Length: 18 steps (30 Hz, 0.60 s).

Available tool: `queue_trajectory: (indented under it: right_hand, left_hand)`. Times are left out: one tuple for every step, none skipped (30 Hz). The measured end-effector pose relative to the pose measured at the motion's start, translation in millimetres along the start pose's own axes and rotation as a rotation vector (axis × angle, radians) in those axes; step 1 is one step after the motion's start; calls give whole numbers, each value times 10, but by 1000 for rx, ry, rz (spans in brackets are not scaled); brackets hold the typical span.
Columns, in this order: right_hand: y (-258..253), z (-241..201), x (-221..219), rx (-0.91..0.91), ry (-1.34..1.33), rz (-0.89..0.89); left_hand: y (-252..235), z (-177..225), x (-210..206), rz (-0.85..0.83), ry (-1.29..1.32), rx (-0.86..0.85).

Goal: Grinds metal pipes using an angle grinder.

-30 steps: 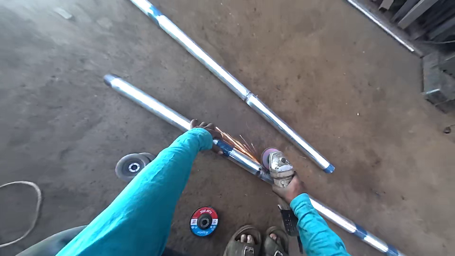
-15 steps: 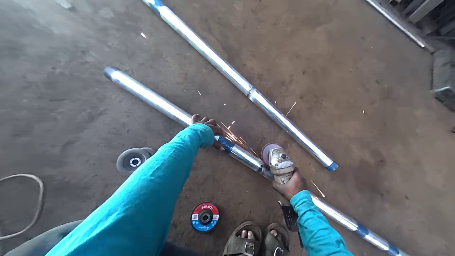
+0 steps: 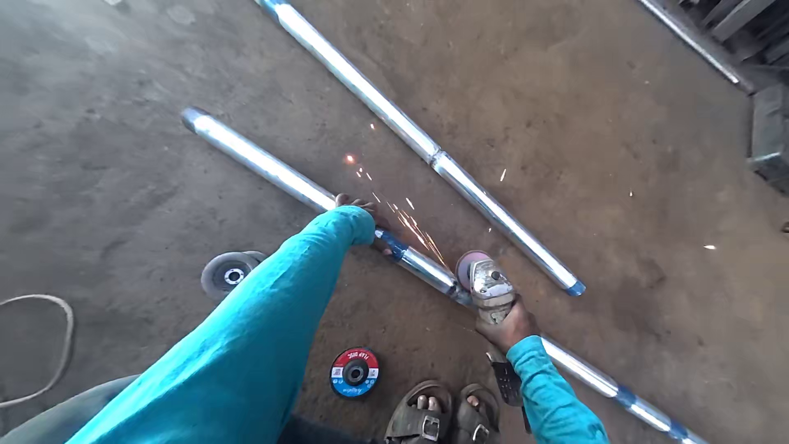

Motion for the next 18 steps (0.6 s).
queue_trajectory:
  right_hand:
    - [1, 11, 4, -9, 3, 3]
    - [-5, 16, 14, -17, 3, 13]
    - [-13, 21, 20, -23, 5, 22]
    - [-22, 25, 22, -26, 10, 26]
    - [-25, 19, 27, -24, 19, 25]
    - [-12, 10, 30, -18, 23, 17]
    - [6, 8, 29, -14, 29, 10]
    - [19, 8, 32, -9, 25, 6]
    - [17, 16, 32, -9, 21, 7]
    - [6, 26, 27, -12, 15, 8]
    - [-7, 35, 20, -15, 11, 12]
    - [-17, 48, 10, -16, 5, 18]
    - [-19, 58, 7, -15, 3, 23]
    - [-13, 57, 10, -7, -1, 24]
    - [-4, 52, 12, 4, -2, 21]
    - [5, 46, 12, 10, 4, 17]
    - [15, 30, 15, 9, 9, 15]
    - [19, 13, 15, 2, 13, 14]
  left_hand:
    - [-54, -32, -16, 19, 5, -2]
    - [-60, -19, -18, 19, 25, -12]
    - [-56, 5, -24, -2, 38, -20]
    - [-48, 18, -27, -11, 12, -13]
    - [-10, 33, -10, -13, -2, 0]
    - [46, 69, 4, -29, 26, -8]
    - [44, 58, -2, -32, 33, -9]
    - [58, 66, -7, -56, 28, -11]
    - [-3, 35, -21, -45, 2, -12]
    - [-60, 15, -30, -21, -13, -14]
    - [-109, 3, -37, 0, -19, -20]
    - [-116, -1, -41, -2, -24, -11]
    - [-103, 9, -43, -15, -26, 7]
    - [-67, 30, -24, -8, -16, 7]
    - [-16, 68, -4, -3, 2, -16]
    - [-14, 67, 0, 12, 8, -30]
    - [26, 85, 11, -11, 12, -29]
    - [31, 80, 11, -28, 14, -20]
Point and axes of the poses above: each hand's wrist, its own y-axis away from the middle knuckle, its own x-axis out of the back of the hand, z = x × y, the point moved 10 cm from there along -y, towards the middle knuckle, and after that the axes turned 10 degrees about -z, right-handed, at the moved point
